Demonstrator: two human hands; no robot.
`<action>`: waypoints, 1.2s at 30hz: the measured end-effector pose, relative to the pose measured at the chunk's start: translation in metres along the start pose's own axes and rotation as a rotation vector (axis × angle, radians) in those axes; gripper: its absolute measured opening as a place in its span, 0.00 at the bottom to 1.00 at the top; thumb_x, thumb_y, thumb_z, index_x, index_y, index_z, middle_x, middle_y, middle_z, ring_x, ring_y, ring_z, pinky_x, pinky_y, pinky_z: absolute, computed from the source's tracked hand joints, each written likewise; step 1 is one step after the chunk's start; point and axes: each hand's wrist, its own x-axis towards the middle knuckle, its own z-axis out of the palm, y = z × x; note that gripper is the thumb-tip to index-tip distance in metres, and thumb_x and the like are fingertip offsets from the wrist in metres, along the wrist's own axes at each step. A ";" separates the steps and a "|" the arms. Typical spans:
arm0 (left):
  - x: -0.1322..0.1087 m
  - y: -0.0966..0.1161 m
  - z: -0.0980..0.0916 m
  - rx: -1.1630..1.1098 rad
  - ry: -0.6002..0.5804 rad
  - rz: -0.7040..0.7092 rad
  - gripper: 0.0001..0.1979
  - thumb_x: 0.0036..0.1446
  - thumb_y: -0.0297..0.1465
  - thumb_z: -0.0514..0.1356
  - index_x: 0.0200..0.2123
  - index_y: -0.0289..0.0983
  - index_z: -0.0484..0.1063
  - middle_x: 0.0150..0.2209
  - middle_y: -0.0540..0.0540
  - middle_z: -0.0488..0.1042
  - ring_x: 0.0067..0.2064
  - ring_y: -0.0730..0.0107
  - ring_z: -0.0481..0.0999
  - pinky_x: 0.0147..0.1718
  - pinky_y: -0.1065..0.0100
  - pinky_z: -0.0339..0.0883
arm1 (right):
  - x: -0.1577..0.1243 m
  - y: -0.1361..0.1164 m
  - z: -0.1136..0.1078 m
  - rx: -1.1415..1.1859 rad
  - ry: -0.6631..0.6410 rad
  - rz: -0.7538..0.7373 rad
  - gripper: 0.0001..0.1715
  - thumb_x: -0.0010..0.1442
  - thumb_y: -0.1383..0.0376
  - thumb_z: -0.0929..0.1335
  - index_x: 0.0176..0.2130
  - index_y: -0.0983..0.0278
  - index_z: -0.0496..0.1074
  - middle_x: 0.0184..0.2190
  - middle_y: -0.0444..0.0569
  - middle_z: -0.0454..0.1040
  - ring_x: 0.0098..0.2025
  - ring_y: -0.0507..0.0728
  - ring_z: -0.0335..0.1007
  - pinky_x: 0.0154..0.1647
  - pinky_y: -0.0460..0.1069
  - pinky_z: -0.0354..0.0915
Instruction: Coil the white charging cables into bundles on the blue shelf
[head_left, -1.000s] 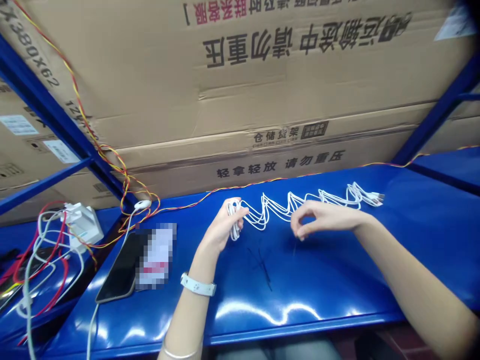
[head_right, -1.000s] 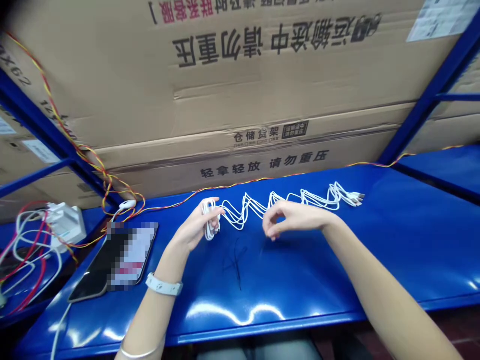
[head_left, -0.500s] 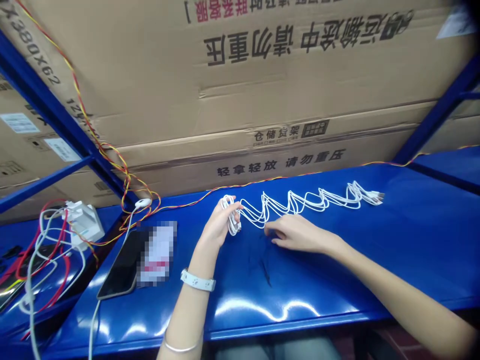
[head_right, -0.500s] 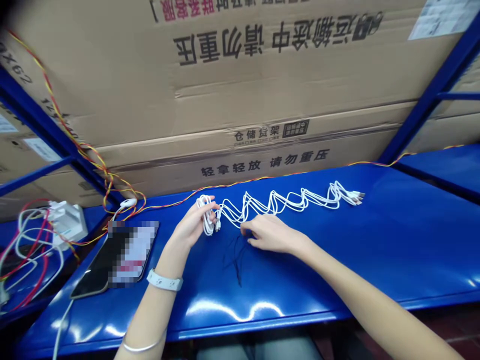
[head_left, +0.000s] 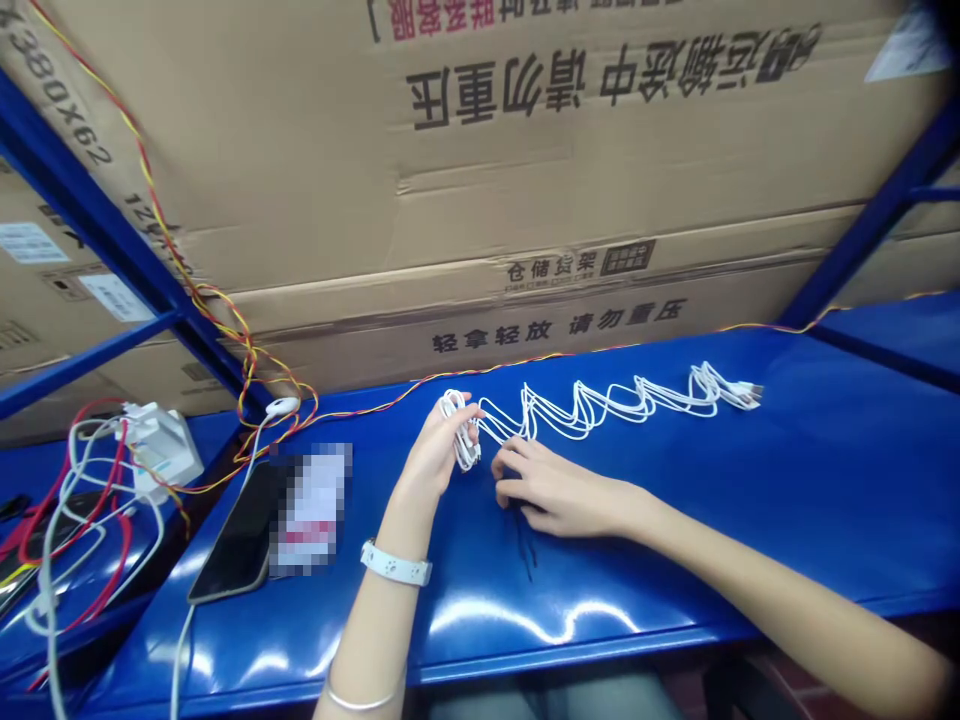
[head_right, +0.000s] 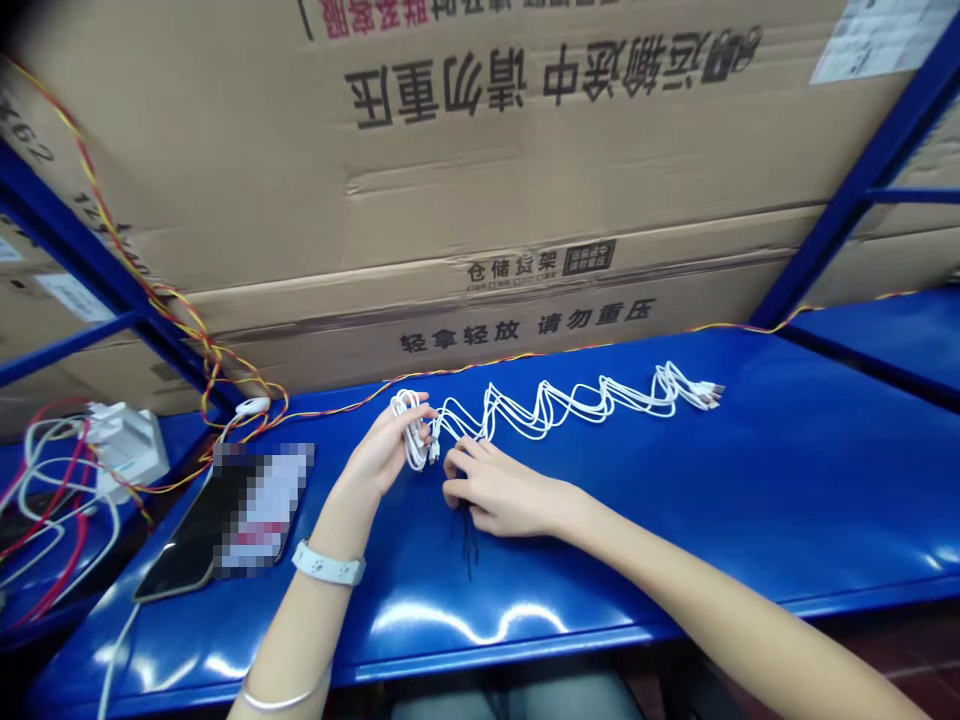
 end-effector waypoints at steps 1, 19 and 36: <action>0.000 0.000 0.000 -0.002 0.002 -0.001 0.15 0.49 0.27 0.62 0.41 0.35 0.64 0.28 0.49 0.72 0.20 0.79 0.66 0.21 0.74 0.64 | 0.000 0.000 0.000 0.000 0.002 0.000 0.12 0.52 0.75 0.63 0.35 0.64 0.70 0.40 0.51 0.64 0.44 0.58 0.55 0.44 0.54 0.59; -0.010 -0.011 0.027 -0.336 -0.113 -0.298 0.10 0.62 0.34 0.49 0.36 0.35 0.66 0.34 0.43 0.73 0.34 0.67 0.75 0.38 0.63 0.70 | 0.003 0.012 -0.002 0.591 0.562 0.505 0.10 0.60 0.62 0.62 0.40 0.63 0.68 0.33 0.47 0.72 0.31 0.52 0.67 0.31 0.47 0.63; -0.007 -0.013 0.016 -0.205 -0.080 -0.115 0.18 0.57 0.25 0.55 0.51 0.37 0.61 0.53 0.34 0.68 0.47 0.56 0.74 0.44 0.54 0.70 | -0.021 0.044 -0.022 0.620 0.646 0.647 0.11 0.60 0.62 0.60 0.34 0.64 0.68 0.25 0.45 0.71 0.22 0.51 0.67 0.24 0.46 0.63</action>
